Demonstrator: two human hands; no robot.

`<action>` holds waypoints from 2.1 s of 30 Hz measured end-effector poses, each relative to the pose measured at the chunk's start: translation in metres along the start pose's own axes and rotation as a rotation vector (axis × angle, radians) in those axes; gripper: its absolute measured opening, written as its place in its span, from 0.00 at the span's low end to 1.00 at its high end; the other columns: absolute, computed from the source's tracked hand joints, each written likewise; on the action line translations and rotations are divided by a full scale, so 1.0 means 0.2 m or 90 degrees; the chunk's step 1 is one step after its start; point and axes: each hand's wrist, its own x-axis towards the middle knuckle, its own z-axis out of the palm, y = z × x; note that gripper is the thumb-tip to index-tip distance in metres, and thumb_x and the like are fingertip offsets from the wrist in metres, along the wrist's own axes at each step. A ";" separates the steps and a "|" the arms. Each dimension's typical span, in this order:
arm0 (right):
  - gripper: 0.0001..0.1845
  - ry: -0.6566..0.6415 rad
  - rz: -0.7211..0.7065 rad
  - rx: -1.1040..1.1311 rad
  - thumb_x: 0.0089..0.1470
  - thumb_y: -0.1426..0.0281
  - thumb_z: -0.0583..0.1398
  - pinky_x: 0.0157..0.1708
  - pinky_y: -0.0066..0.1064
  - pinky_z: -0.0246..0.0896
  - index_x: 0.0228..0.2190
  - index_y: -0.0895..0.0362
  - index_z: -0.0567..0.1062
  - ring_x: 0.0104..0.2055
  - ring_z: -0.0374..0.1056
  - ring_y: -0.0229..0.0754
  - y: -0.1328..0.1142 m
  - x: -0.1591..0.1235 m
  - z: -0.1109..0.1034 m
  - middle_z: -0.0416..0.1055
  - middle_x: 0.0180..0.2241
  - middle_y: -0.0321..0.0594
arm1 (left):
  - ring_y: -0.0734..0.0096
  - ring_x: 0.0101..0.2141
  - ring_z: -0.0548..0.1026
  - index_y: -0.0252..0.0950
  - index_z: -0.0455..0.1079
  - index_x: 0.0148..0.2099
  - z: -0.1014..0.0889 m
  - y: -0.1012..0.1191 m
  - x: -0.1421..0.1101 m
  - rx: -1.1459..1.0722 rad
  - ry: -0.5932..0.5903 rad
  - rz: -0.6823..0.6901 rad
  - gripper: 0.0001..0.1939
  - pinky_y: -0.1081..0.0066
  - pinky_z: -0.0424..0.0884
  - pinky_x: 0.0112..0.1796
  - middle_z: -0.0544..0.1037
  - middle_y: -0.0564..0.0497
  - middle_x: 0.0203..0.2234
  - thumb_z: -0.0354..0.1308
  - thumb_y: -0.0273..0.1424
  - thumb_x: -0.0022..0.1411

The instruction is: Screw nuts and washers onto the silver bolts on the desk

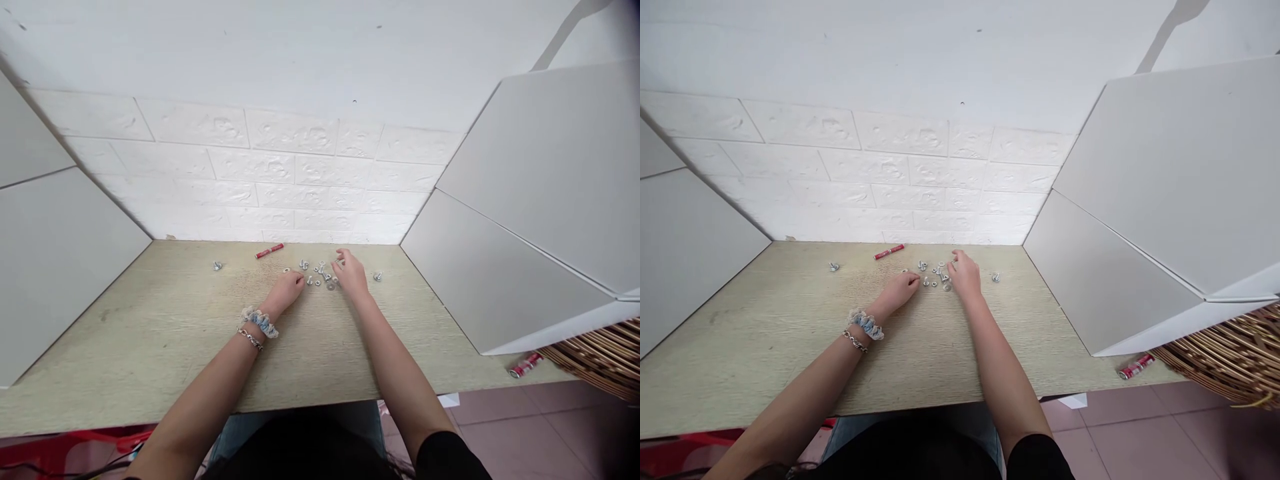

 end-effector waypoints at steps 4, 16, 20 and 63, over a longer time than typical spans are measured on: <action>0.17 -0.080 -0.048 -0.172 0.53 0.68 0.52 0.50 0.37 0.46 0.46 0.55 0.65 0.44 0.64 0.42 0.00 -0.01 0.02 0.71 0.40 0.42 | 0.68 0.31 0.69 0.34 0.65 0.23 0.00 0.00 0.00 0.013 -0.002 0.006 0.15 0.69 0.63 0.37 0.73 0.47 0.27 0.42 0.27 0.58; 0.20 -0.125 -0.006 -0.204 0.53 0.66 0.53 0.55 0.48 0.29 0.49 0.50 0.63 0.46 0.64 0.42 0.03 -0.02 0.07 0.73 0.39 0.39 | 0.66 0.40 0.70 0.35 0.73 0.37 0.00 -0.02 0.00 -0.026 -0.002 -0.006 0.17 0.68 0.62 0.44 0.74 0.45 0.36 0.43 0.35 0.62; 0.22 -0.140 0.017 -0.220 0.54 0.66 0.51 0.55 0.49 0.29 0.52 0.50 0.60 0.46 0.64 0.42 0.03 -0.01 0.07 0.73 0.39 0.39 | 0.65 0.38 0.70 0.36 0.73 0.38 0.00 -0.02 0.00 -0.026 0.010 -0.021 0.18 0.68 0.63 0.42 0.73 0.45 0.33 0.43 0.37 0.62; 0.14 -0.137 0.047 -0.276 0.53 0.74 0.48 0.51 0.64 0.19 0.36 0.53 0.72 0.48 0.62 0.46 0.03 -0.02 0.04 0.73 0.33 0.44 | 0.66 0.50 0.63 0.32 0.66 0.47 -0.25 -0.27 0.00 -0.174 0.665 -0.215 0.16 0.67 0.56 0.53 0.64 0.42 0.47 0.44 0.26 0.57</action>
